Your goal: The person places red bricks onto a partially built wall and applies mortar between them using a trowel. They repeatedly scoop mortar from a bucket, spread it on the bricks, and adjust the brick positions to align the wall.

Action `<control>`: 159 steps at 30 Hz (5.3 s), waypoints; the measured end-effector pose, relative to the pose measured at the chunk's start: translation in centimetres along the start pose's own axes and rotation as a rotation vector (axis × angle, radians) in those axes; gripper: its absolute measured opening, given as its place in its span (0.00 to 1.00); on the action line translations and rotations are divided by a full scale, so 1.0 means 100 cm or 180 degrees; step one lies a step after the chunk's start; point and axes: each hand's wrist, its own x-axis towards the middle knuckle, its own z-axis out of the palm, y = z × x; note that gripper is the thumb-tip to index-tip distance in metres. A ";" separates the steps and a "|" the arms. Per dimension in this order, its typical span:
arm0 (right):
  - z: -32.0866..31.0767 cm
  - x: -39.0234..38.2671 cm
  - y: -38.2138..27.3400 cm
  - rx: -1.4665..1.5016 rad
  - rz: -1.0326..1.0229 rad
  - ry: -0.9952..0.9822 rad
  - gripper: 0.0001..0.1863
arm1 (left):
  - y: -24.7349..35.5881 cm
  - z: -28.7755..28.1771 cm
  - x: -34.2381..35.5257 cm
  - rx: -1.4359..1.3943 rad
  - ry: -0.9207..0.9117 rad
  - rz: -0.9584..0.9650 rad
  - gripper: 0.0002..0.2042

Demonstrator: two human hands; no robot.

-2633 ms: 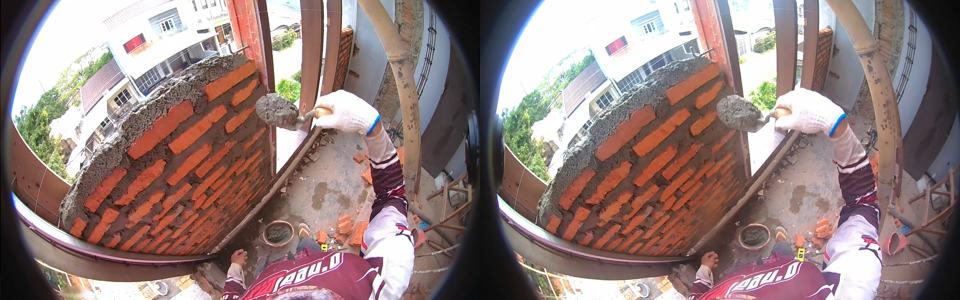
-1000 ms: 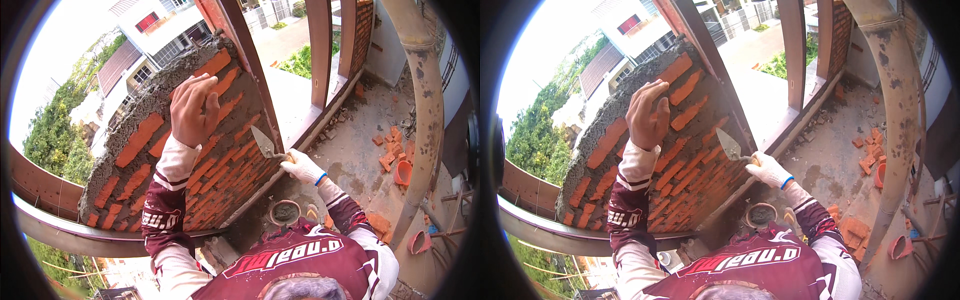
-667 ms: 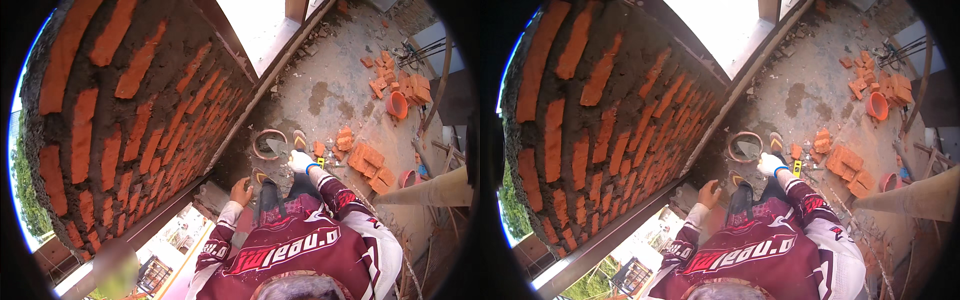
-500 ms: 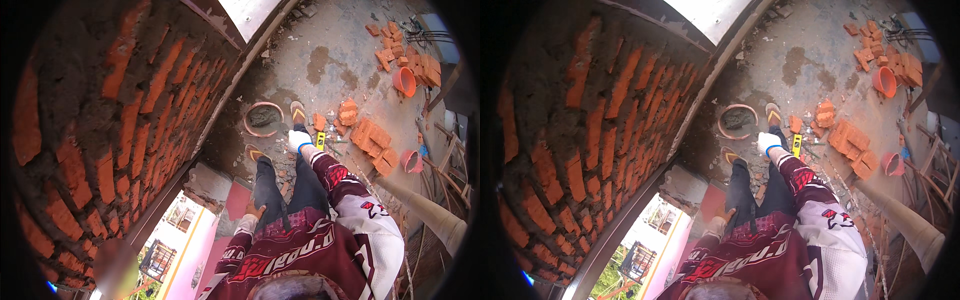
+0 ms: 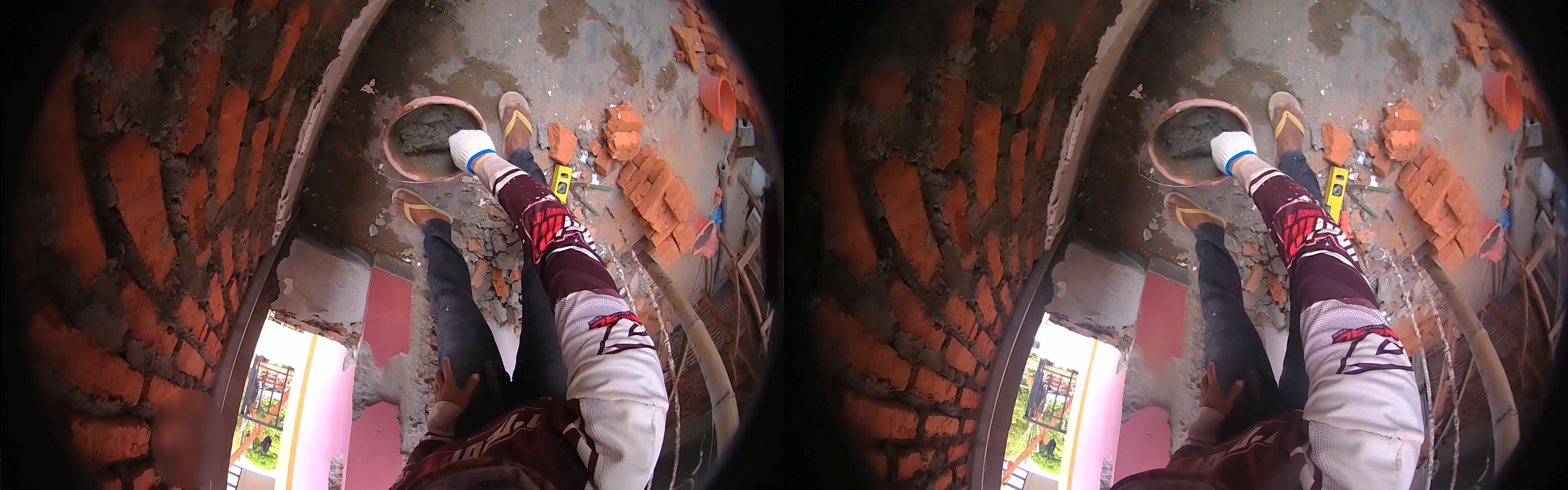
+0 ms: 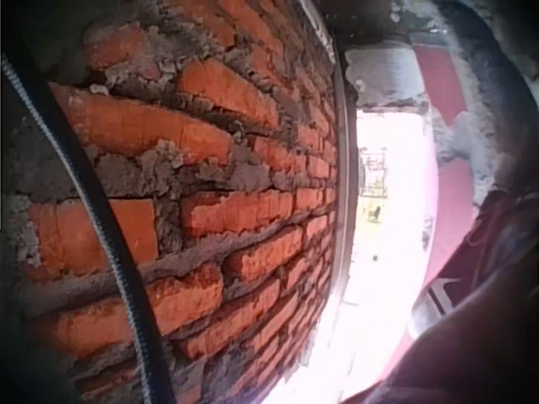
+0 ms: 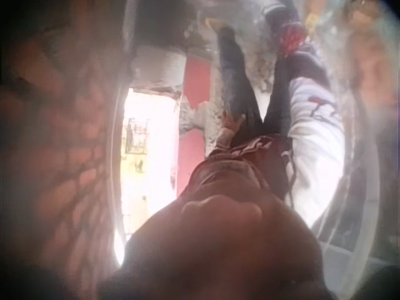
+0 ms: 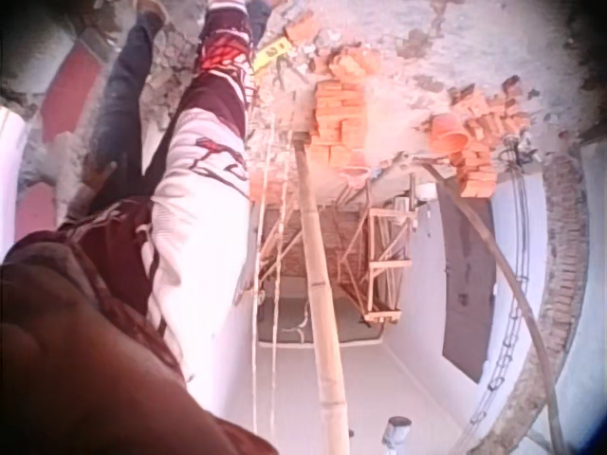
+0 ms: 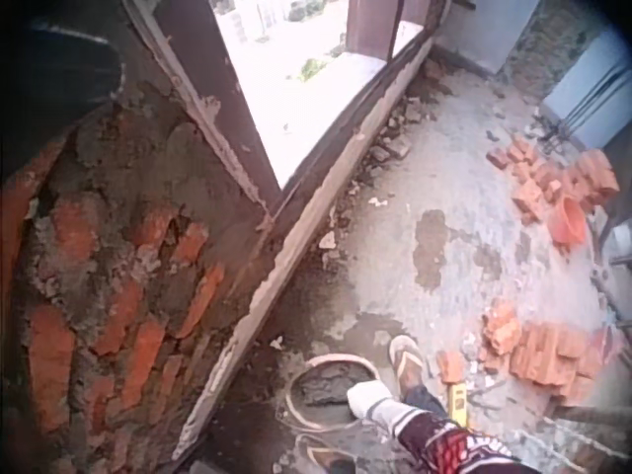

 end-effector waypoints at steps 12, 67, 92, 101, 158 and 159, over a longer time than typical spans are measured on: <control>0.018 -0.003 -0.005 0.0619 -0.0183 -0.0194 0.19 | 0.008 -0.007 -0.003 0.0085 0.0076 -0.0119 0.53; -0.661 -0.751 -0.206 0.0227 -0.1897 0.5079 0.20 | -0.001 -0.195 0.063 -0.1233 0.2046 0.1597 0.23; -0.723 -0.798 -0.278 -0.2681 -0.0732 0.5968 0.12 | 0.007 -0.184 0.060 0.0098 0.2086 0.1779 0.23; -0.777 -0.761 -0.346 -0.4541 0.0217 0.5710 0.09 | -0.003 -0.161 0.074 -0.1358 0.2073 0.1411 0.24; -0.023 -0.046 -0.008 0.0311 0.0839 0.0477 0.15 | -0.087 0.016 -0.038 -0.1570 0.0208 0.0431 0.38; -0.013 -0.032 -0.012 0.0296 0.0833 0.0650 0.15 | -0.089 0.018 -0.043 -0.1688 0.0215 0.0447 0.36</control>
